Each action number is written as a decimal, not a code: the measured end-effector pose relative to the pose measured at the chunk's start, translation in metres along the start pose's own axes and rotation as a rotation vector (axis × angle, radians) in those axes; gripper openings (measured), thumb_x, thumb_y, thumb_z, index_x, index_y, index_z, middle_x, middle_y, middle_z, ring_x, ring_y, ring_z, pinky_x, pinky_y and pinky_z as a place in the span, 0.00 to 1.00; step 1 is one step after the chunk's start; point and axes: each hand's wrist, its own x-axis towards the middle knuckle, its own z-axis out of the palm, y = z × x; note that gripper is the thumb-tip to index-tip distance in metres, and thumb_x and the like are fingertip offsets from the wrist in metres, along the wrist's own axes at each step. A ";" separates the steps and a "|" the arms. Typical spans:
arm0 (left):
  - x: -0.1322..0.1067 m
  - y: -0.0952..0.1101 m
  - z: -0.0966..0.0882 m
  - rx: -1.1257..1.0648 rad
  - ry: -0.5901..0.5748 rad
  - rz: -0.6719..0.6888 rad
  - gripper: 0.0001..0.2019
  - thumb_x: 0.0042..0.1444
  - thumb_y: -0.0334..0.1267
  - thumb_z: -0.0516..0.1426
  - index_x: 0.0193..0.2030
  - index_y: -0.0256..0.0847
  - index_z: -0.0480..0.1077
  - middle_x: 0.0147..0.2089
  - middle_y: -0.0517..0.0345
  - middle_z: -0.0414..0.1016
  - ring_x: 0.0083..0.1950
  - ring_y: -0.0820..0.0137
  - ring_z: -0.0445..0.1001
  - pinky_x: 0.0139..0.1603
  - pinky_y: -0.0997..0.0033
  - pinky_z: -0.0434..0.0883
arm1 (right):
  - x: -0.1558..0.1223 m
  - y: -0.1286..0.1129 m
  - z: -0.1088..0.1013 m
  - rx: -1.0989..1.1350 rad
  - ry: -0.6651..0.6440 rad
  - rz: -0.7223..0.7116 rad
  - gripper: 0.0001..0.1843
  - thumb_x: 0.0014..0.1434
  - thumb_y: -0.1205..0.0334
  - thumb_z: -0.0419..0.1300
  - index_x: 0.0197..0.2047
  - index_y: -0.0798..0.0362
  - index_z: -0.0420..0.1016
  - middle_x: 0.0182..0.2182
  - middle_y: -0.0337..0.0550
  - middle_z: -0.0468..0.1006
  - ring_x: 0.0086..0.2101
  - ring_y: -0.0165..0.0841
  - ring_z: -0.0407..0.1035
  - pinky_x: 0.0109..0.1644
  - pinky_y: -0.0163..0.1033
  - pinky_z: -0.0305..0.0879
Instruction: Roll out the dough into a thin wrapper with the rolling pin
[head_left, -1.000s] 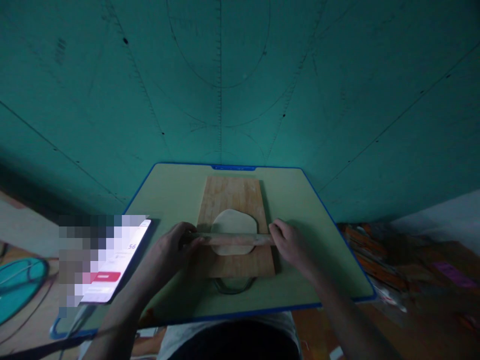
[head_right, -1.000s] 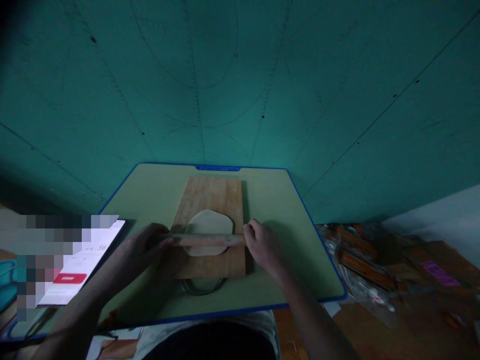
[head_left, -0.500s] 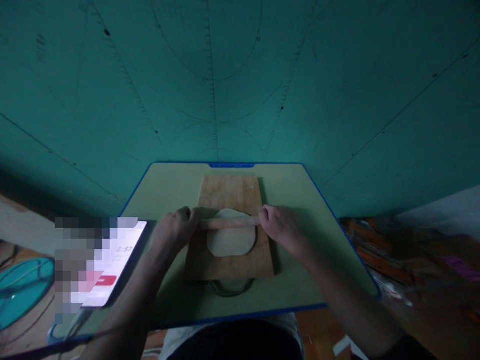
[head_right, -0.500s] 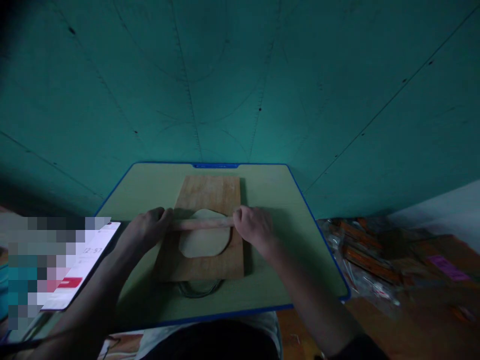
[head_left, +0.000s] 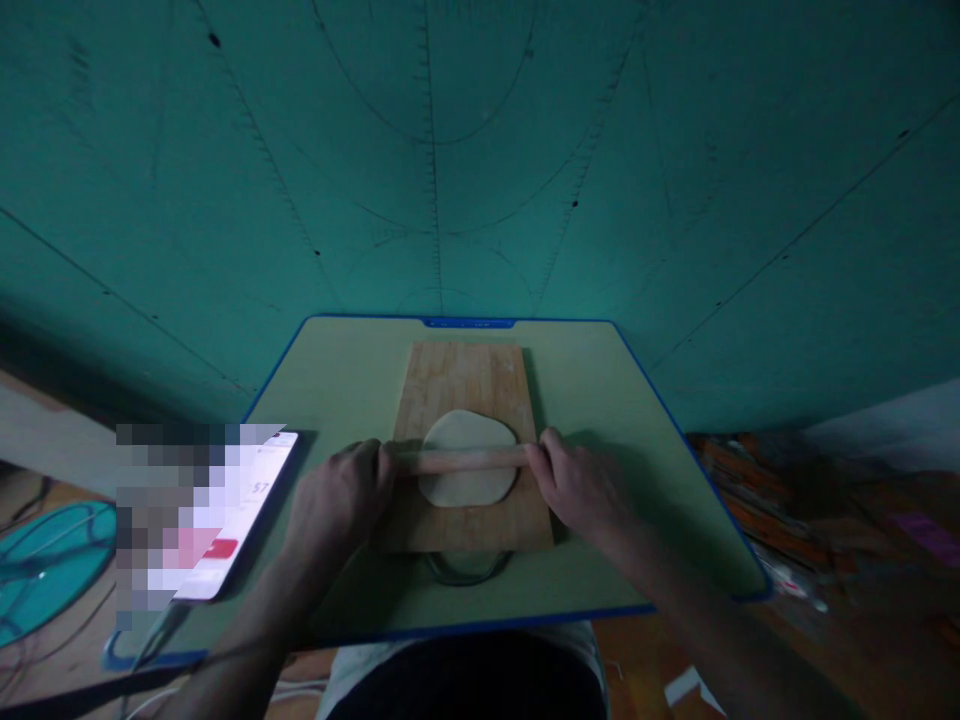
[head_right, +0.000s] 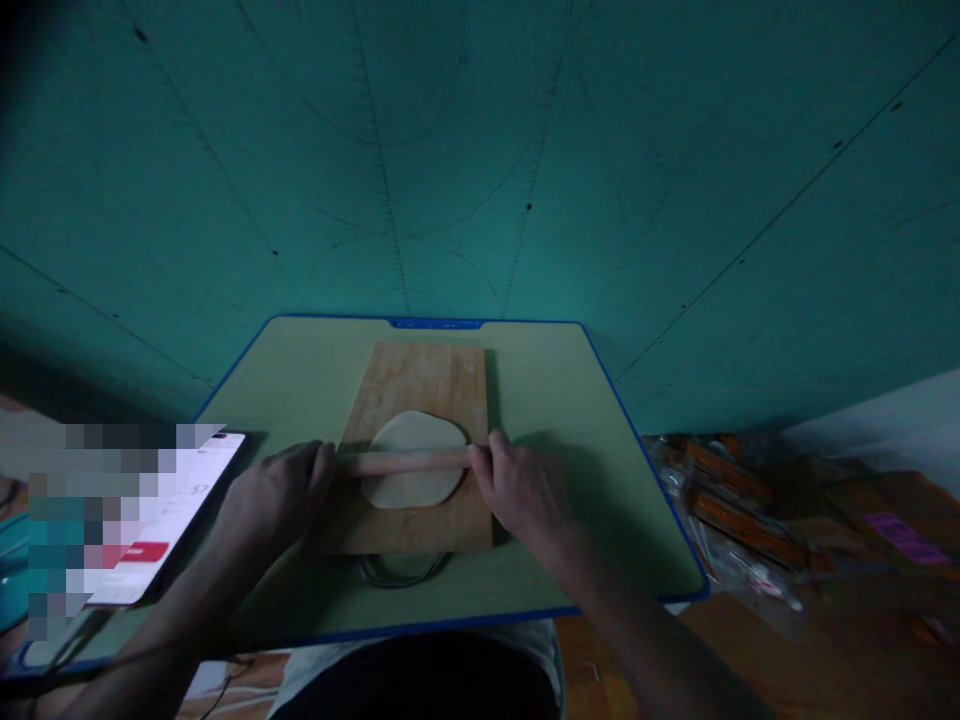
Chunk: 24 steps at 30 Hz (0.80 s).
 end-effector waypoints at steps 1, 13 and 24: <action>-0.001 0.000 0.001 0.002 0.011 0.007 0.21 0.68 0.45 0.39 0.30 0.44 0.65 0.31 0.47 0.75 0.28 0.60 0.72 0.27 0.65 0.58 | -0.003 0.001 0.001 0.000 -0.014 -0.001 0.24 0.74 0.48 0.41 0.44 0.52 0.73 0.26 0.47 0.80 0.24 0.38 0.73 0.26 0.39 0.46; 0.043 0.008 -0.008 0.389 -0.044 0.181 0.17 0.62 0.30 0.44 0.40 0.37 0.74 0.33 0.40 0.75 0.32 0.52 0.76 0.27 0.62 0.68 | 0.033 -0.003 -0.027 -0.011 -0.195 -0.018 0.31 0.74 0.55 0.38 0.40 0.59 0.82 0.35 0.59 0.83 0.35 0.41 0.77 0.35 0.41 0.62; -0.006 0.009 0.003 0.385 0.038 0.250 0.17 0.69 0.33 0.42 0.39 0.35 0.71 0.36 0.44 0.72 0.34 0.58 0.72 0.22 0.67 0.52 | -0.017 -0.002 -0.001 -0.080 -0.061 0.012 0.26 0.74 0.46 0.40 0.51 0.53 0.73 0.29 0.48 0.83 0.29 0.40 0.78 0.26 0.38 0.51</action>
